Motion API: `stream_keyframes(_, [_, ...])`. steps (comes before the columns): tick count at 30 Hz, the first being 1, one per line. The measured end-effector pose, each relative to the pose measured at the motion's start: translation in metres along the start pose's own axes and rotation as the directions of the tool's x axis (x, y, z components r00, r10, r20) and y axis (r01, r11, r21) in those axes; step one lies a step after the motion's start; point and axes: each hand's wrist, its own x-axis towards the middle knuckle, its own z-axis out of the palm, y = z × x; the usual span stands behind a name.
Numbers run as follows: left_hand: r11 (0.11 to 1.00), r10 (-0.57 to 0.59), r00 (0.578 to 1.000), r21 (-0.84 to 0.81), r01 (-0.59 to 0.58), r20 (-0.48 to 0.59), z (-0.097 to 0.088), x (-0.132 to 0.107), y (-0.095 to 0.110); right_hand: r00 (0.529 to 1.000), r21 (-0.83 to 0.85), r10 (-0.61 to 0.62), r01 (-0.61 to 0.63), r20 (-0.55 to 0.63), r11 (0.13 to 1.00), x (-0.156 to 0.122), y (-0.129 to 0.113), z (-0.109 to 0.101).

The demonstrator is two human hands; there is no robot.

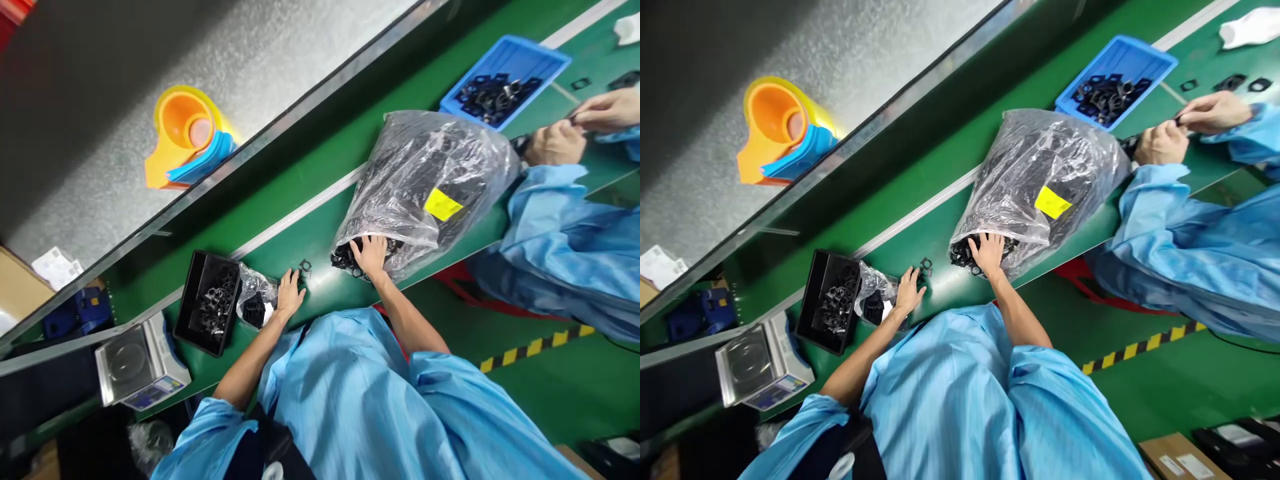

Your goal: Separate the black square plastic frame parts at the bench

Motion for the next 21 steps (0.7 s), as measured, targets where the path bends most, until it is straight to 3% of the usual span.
stream_keyframes(8, [0.995,0.059,0.998,-0.076,-0.058,0.008,-0.006,0.022,0.023,0.999,-0.001,-0.039,0.039,-0.018,0.999,-0.045,-0.019,0.018])
stream_keyframes(14, [0.970,0.083,0.996,-0.232,-0.075,0.027,-0.001,-0.001,0.045,0.992,0.053,-0.123,0.124,-0.020,0.991,-0.065,-0.026,0.023])
stream_keyframes(18, [0.924,-0.014,0.998,-0.382,-0.009,-0.058,-0.014,-0.035,0.028,0.984,0.142,-0.171,0.175,-0.045,0.974,-0.059,-0.022,0.024])
stream_keyframes(20, [0.885,-0.170,0.973,-0.459,0.081,-0.155,-0.027,-0.053,0.008,0.981,0.166,-0.181,0.191,-0.077,0.967,-0.049,-0.015,0.025])
stream_keyframes(21, [0.853,-0.268,0.941,-0.504,0.133,-0.204,-0.034,-0.060,-0.004,0.975,0.147,-0.188,0.205,-0.121,0.968,-0.043,-0.011,0.026])
